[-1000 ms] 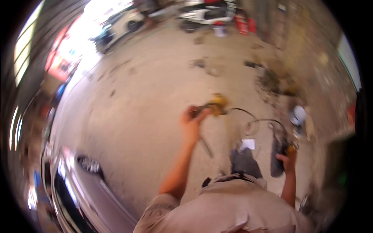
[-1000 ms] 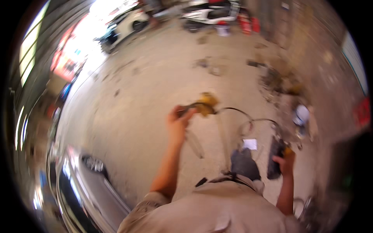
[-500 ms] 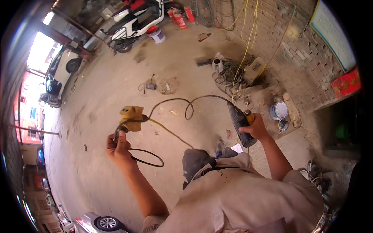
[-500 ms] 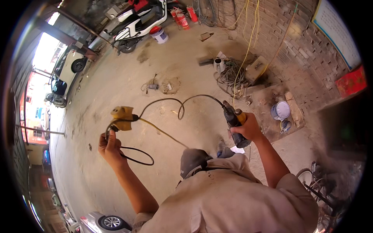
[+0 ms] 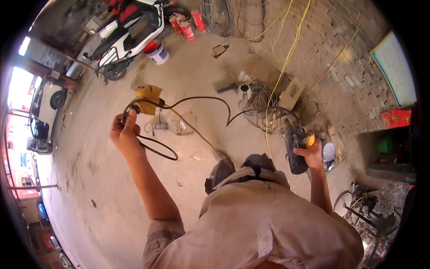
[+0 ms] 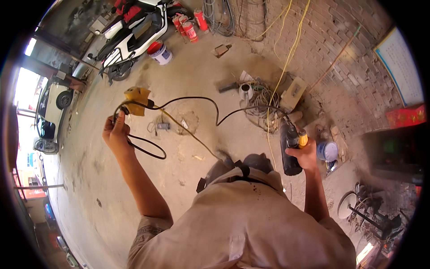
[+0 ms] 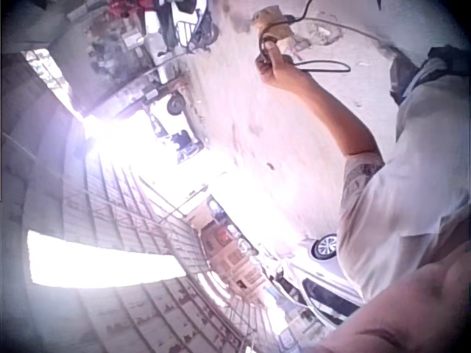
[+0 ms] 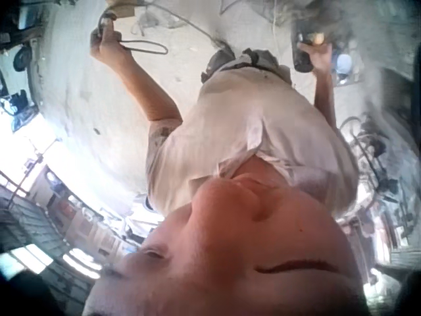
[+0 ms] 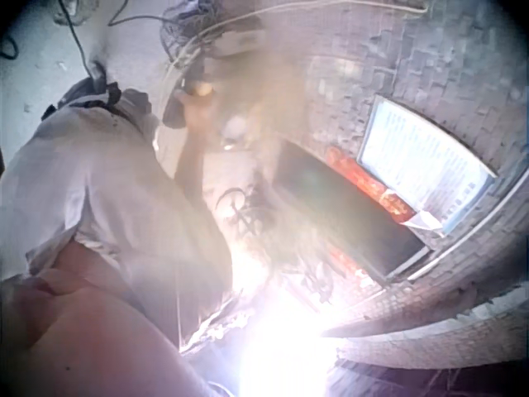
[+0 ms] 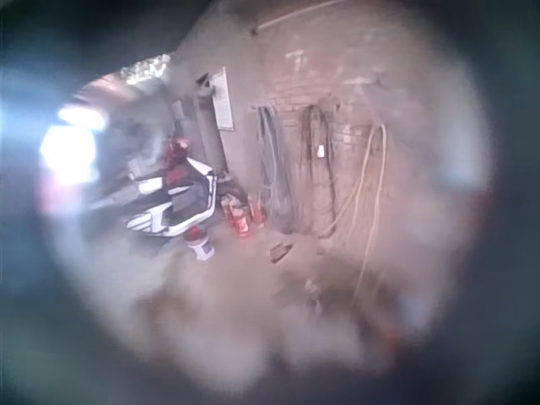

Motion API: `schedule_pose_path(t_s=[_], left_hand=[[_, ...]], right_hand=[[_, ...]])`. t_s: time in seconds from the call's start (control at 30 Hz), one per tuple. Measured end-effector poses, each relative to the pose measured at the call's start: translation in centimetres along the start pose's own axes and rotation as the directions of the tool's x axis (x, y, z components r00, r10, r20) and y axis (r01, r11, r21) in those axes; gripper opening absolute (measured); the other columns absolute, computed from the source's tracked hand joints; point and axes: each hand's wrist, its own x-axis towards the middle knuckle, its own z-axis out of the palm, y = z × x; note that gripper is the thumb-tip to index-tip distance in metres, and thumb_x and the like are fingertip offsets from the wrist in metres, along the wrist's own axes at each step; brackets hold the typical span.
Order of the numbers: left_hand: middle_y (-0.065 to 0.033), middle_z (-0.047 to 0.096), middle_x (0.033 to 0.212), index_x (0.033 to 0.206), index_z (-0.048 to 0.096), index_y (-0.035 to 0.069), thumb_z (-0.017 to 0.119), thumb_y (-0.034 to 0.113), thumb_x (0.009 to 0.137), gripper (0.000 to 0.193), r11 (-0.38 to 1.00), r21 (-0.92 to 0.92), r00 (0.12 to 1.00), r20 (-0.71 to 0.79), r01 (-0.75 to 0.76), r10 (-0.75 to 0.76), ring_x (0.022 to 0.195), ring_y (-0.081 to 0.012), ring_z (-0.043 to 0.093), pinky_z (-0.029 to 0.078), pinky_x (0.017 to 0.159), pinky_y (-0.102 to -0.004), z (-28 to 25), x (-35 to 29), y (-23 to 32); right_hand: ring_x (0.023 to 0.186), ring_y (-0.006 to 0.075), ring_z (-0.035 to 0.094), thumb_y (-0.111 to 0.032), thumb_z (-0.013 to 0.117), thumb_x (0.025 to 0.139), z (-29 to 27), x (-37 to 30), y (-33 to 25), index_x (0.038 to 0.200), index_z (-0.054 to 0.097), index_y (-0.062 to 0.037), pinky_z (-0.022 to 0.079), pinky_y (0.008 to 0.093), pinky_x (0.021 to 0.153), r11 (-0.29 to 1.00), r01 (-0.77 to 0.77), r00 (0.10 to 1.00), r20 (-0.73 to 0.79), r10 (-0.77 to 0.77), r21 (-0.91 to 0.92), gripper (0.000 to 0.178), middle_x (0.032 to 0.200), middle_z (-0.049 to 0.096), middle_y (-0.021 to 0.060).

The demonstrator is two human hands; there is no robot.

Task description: The person uses a heat gun to warm the car's wheel arch area, then uses a yellow plastic tool to push and smooth the dent from the inside. The person works on the same spot repeatedly, checking progress by hand.

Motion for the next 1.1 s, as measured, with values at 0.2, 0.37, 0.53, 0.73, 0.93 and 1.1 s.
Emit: schedule_pose_path(t_s=[0.2,0.37,0.53,0.73,0.93,1.1], left_hand=[[0.007,0.052,0.067,0.084,0.065,0.005,0.076,0.01,0.09,0.014,0.981,-0.054,0.974,0.12,-0.188,0.193,0.049,-0.0012,0.03,0.017,0.048,-0.0224,6.2,17.2,2.8],[0.0066,0.049,0.063,0.088,0.067,0.007,0.073,0.021,0.094,0.016,0.88,0.361,0.95,0.154,-0.31,0.271,0.051,-0.0034,0.034,0.021,0.048,-0.0255,9.8,25.4,-0.8],[-0.0249,0.07,0.097,0.095,0.069,0.001,0.062,0.044,0.095,0.043,0.127,0.95,0.849,0.313,-0.286,-0.425,0.096,-0.0461,0.065,0.051,0.08,-0.0522,12.3,27.1,-25.4],[-0.0248,0.067,0.08,0.089,0.07,0.0,0.066,0.046,0.093,0.047,0.445,0.893,0.954,0.071,0.07,-0.291,0.079,-0.0444,0.065,0.048,0.069,-0.0495,18.1,31.5,-24.6],[-0.0235,0.063,0.07,0.084,0.068,-0.004,0.068,0.045,0.092,0.05,0.329,0.892,0.916,-0.187,0.31,-0.355,0.066,-0.0388,0.062,0.045,0.061,-0.0454,9.9,27.8,-24.8],[-0.0193,0.066,0.07,0.09,0.071,-0.005,0.071,0.045,0.089,0.05,0.276,0.727,0.753,-0.482,0.629,-0.448,0.065,-0.028,0.065,0.048,0.062,-0.0403,3.1,18.8,-24.9]], right_hand=[[0.083,0.01,0.061,0.008,0.078,0.062,5.1,10.4,-4.3,0.114,0.07,0.0027,0.051,0.0267,0.078,0.998,-0.022,0.999,-0.03,0.024,0.063,0.053,0.1,0.07,0.0021],[0.086,0.0116,0.064,0.007,0.079,0.06,9.6,21.6,-5.1,0.113,0.071,0.0027,0.052,0.0278,0.08,0.998,-0.002,0.998,0.055,-0.002,0.07,0.054,0.106,0.072,0.0061],[0.085,0.0138,0.066,-0.001,0.082,0.062,15.9,35.7,-6.9,0.101,0.071,0.0029,0.052,0.031,0.079,0.97,-0.175,0.949,0.232,0.212,-0.169,0.04,0.094,0.073,0.0063],[0.074,0.0135,0.062,-0.006,0.084,0.064,20.2,47.9,-10.7,0.09,0.07,0.0002,0.051,0.0322,0.073,0.919,-0.087,0.909,0.347,0.231,-0.384,0.031,0.082,0.069,0.0032],[0.074,0.0107,0.06,-0.002,0.082,0.066,24.4,55.4,-10.8,0.092,0.069,-0.0006,0.051,0.0299,0.072,0.923,-0.084,0.833,0.482,0.271,-0.375,0.029,0.082,0.068,0.0006],[0.074,0.0107,0.059,-0.001,0.082,0.066,29.4,57.4,-11.2,0.091,0.069,-0.0006,0.049,0.03,0.071,0.907,0.038,0.775,0.585,0.239,-0.42,0.028,0.081,0.066,0.0003]])
